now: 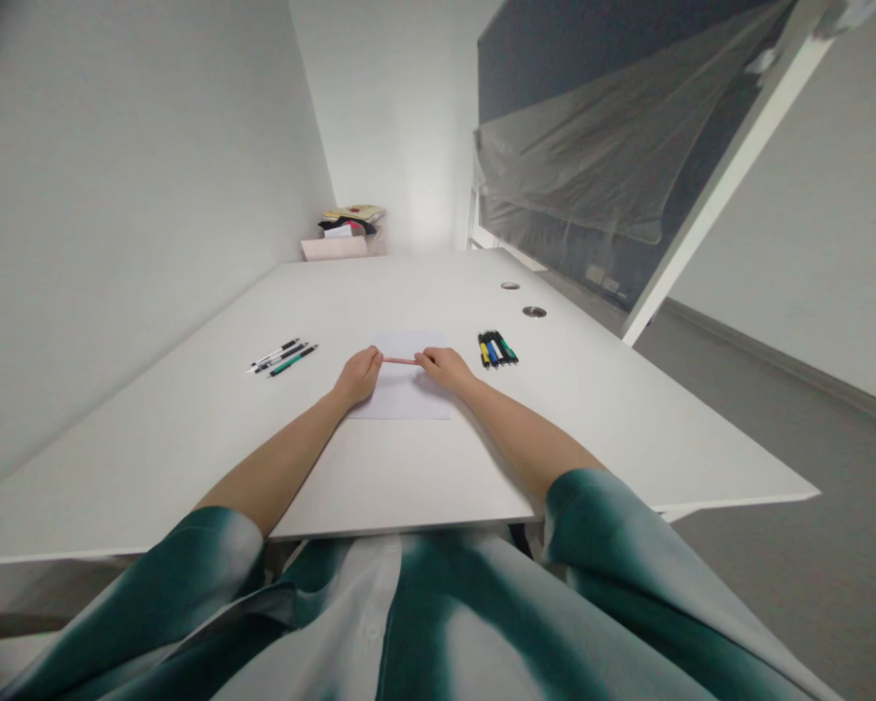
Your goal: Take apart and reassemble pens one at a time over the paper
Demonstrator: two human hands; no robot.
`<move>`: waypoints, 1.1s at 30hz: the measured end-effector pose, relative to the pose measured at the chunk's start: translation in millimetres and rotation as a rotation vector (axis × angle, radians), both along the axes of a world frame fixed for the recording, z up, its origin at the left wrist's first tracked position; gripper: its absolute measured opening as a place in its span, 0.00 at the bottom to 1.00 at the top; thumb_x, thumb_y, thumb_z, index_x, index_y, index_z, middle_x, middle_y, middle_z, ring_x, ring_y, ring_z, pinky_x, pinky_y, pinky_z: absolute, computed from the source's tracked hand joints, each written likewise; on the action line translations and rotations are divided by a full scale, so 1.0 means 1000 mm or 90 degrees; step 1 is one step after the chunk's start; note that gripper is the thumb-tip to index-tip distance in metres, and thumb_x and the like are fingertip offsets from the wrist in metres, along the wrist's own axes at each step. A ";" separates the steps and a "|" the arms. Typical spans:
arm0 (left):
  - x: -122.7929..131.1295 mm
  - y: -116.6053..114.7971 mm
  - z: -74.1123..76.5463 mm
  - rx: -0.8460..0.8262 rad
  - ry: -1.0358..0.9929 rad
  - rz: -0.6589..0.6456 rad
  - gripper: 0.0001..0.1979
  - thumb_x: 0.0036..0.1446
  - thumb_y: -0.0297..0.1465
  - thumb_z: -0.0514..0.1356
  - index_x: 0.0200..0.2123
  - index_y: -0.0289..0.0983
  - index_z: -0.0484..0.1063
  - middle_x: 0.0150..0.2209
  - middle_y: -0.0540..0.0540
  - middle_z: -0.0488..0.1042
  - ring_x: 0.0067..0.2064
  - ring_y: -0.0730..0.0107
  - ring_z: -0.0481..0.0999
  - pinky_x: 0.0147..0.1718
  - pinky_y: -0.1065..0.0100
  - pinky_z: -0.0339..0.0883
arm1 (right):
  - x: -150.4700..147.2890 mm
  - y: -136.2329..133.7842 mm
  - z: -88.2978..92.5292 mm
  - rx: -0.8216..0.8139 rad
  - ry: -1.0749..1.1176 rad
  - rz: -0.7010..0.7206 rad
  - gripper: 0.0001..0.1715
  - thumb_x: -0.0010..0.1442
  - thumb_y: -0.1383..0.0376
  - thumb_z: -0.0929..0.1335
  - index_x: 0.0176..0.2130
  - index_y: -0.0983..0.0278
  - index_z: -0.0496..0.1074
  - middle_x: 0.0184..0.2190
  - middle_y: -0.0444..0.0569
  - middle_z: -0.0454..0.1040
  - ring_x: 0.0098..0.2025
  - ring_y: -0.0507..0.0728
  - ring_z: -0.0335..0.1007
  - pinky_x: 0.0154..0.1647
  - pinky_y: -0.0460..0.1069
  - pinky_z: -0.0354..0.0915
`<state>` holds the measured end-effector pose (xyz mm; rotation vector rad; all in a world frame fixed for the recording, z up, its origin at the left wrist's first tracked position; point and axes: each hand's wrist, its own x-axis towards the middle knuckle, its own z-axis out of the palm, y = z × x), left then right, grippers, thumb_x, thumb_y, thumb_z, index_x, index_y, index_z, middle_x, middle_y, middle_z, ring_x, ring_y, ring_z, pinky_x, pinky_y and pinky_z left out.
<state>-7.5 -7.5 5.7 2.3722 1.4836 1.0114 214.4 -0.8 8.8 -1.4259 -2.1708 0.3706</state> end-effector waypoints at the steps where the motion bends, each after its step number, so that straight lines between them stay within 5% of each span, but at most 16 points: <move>1: 0.000 0.000 0.000 -0.004 -0.003 0.006 0.13 0.67 0.33 0.46 0.28 0.40 0.60 0.29 0.45 0.69 0.34 0.62 0.68 0.38 0.64 0.59 | -0.001 -0.002 0.001 0.002 -0.029 0.008 0.23 0.69 0.57 0.59 0.35 0.66 0.77 0.30 0.50 0.78 0.33 0.55 0.69 0.33 0.47 0.53; 16: 0.002 0.005 0.002 -0.081 -0.120 0.022 0.18 0.66 0.37 0.46 0.23 0.40 0.55 0.22 0.52 0.60 0.29 0.69 0.60 0.32 0.66 0.52 | -0.010 -0.012 0.009 0.000 -0.223 0.026 0.29 0.74 0.57 0.52 0.46 0.65 0.76 0.40 0.56 0.80 0.40 0.59 0.74 0.36 0.48 0.55; 33: 0.000 0.012 -0.002 -0.100 -0.145 0.020 0.19 0.66 0.36 0.49 0.21 0.40 0.57 0.21 0.50 0.61 0.28 0.68 0.62 0.32 0.66 0.57 | -0.012 -0.011 0.005 0.019 -0.278 0.003 0.30 0.74 0.55 0.51 0.48 0.65 0.75 0.41 0.58 0.80 0.42 0.61 0.75 0.39 0.49 0.59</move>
